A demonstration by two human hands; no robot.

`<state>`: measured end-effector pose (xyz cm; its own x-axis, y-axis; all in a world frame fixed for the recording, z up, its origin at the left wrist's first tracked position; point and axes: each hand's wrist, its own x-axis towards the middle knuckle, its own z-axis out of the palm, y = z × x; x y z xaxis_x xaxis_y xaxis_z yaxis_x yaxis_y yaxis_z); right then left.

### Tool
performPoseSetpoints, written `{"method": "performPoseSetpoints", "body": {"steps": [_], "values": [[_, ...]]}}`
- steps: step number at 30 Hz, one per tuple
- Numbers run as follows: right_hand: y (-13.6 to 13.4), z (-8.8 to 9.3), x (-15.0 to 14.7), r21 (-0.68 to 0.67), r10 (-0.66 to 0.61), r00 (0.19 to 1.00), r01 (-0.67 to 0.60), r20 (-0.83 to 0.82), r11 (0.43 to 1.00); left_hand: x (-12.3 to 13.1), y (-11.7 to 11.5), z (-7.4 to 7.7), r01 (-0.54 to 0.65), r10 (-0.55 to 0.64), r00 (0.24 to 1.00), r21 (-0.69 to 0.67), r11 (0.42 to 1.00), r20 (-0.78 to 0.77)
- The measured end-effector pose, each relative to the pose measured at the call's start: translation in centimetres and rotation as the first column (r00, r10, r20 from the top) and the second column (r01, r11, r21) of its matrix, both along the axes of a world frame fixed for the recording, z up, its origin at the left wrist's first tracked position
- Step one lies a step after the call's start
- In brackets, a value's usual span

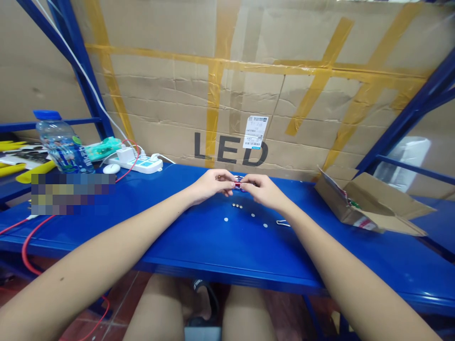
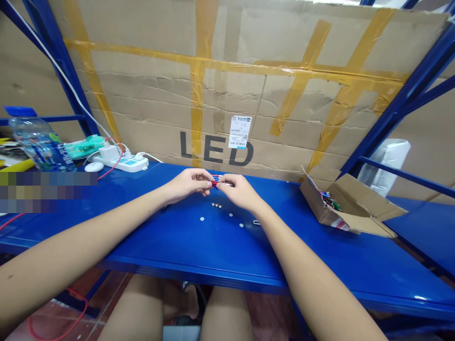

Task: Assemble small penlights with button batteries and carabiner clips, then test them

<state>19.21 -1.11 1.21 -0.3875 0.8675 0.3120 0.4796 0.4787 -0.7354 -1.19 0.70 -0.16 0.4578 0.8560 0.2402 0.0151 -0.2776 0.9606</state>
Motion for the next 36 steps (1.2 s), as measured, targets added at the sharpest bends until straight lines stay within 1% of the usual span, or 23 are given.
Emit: {"method": "performPoseSetpoints", "body": {"steps": [2,4,6,8,9,11,13,15,17,21,27,32,36], "values": [[0.8,0.1,0.6,-0.099,0.028,0.999,-0.03,-0.018,0.995,-0.1,0.7,0.3,-0.047,0.05,0.998,0.068,0.997,-0.048],[2.1,0.3,1.4,-0.134,0.021,0.999,-0.025,-0.029,0.991,-0.2,2.0,0.7,-0.086,0.104,0.989,0.165,0.983,-0.107],[4.0,0.6,2.0,-0.108,-0.019,1.0,0.018,-0.012,0.994,-0.3,3.8,1.1,-0.112,0.166,0.97,0.284,0.952,-0.177],[6.4,0.7,2.3,-0.059,-0.057,0.998,0.059,0.04,0.997,-0.3,6.0,1.4,-0.144,0.265,0.93,0.413,0.899,-0.253],[7.7,0.7,2.4,-0.031,-0.074,0.995,0.076,0.074,0.997,-0.3,7.1,1.4,-0.148,0.301,0.907,0.445,0.883,-0.294],[10.3,0.4,2.2,0.01,-0.124,0.98,0.124,0.158,0.992,-0.2,9.3,1.3,-0.123,0.346,0.844,0.48,0.868,-0.41],[12.7,-0.2,1.9,0.078,-0.172,0.946,0.157,0.274,0.985,-0.1,11.2,0.9,-0.126,0.373,0.809,0.485,0.865,-0.454],[14.6,-1.0,1.6,0.118,-0.19,0.927,0.159,0.324,0.98,-0.2,12.7,0.2,-0.132,0.391,0.783,0.484,0.865,-0.485],[15.7,-1.7,1.1,0.149,-0.194,0.913,0.149,0.358,0.977,-0.3,13.9,-0.5,-0.13,0.397,0.757,0.475,0.87,-0.519],[16.3,-2.3,0.4,0.182,-0.18,0.873,0.107,0.453,0.977,-0.4,15.2,-1.2,-0.094,0.373,0.71,0.444,0.891,-0.598],[15.8,-2.3,0.3,0.155,-0.135,0.803,0.053,0.581,0.986,0.0,15.7,-0.9,-0.017,0.308,0.654,0.393,0.919,-0.692],[15.3,-2.3,0.8,0.16,-0.093,0.79,-0.007,0.606,0.987,0.3,15.7,-0.6,0.01,0.27,0.624,0.354,0.935,-0.733],[15.0,-2.3,0.9,0.158,-0.073,0.787,-0.032,0.613,0.987,0.5,15.5,-0.4,0.005,0.269,0.606,0.341,0.94,-0.748]]}}
